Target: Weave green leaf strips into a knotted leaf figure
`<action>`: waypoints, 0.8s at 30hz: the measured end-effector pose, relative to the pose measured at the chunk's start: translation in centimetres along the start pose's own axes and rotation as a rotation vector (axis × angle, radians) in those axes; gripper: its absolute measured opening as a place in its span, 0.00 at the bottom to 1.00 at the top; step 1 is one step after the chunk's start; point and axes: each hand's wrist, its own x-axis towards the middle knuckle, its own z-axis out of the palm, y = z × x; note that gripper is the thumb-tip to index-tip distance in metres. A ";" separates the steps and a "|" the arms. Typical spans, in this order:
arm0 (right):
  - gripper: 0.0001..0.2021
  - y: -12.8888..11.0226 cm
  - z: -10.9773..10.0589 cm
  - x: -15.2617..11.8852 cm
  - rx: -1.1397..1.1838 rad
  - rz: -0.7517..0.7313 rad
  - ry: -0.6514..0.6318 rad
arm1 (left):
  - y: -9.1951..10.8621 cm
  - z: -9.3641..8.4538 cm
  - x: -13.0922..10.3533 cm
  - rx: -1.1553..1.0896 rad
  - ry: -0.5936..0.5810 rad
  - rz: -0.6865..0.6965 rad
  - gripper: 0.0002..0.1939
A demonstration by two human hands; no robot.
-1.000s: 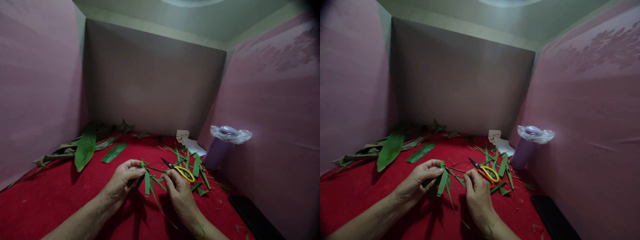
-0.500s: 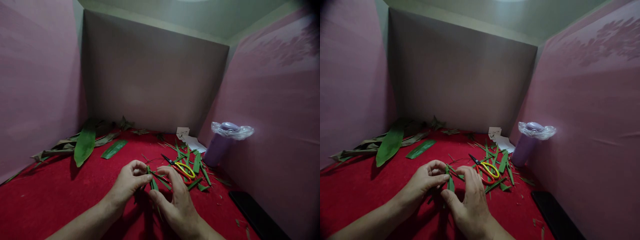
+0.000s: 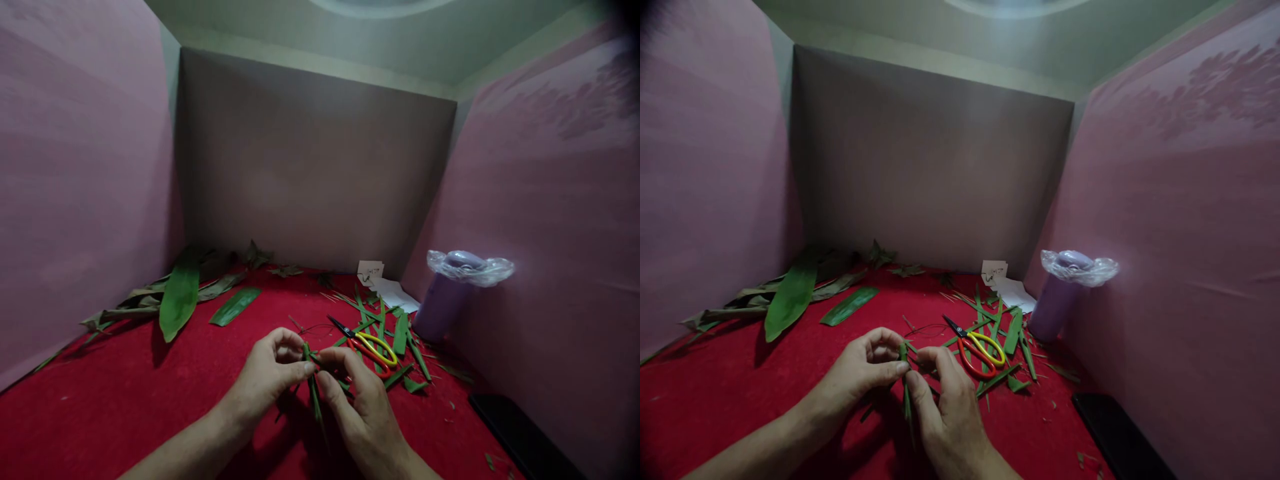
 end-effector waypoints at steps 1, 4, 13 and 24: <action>0.07 0.1 0.0 0.1 0.019 0.005 0.001 | 0.1 0.0 0.0 -0.003 -0.002 -0.001 0.14; 0.07 0.1 0.0 0.4 0.076 0.034 -0.003 | 0.1 0.0 0.0 -0.008 -0.003 -0.003 0.15; 0.15 0.8 0.0 1.1 0.287 0.296 -0.013 | -0.6 -0.5 0.5 -0.068 -0.052 -0.056 0.16; 0.06 1.4 -0.1 1.3 0.322 0.285 -0.072 | -1.4 -0.8 0.9 0.012 -0.037 -0.079 0.17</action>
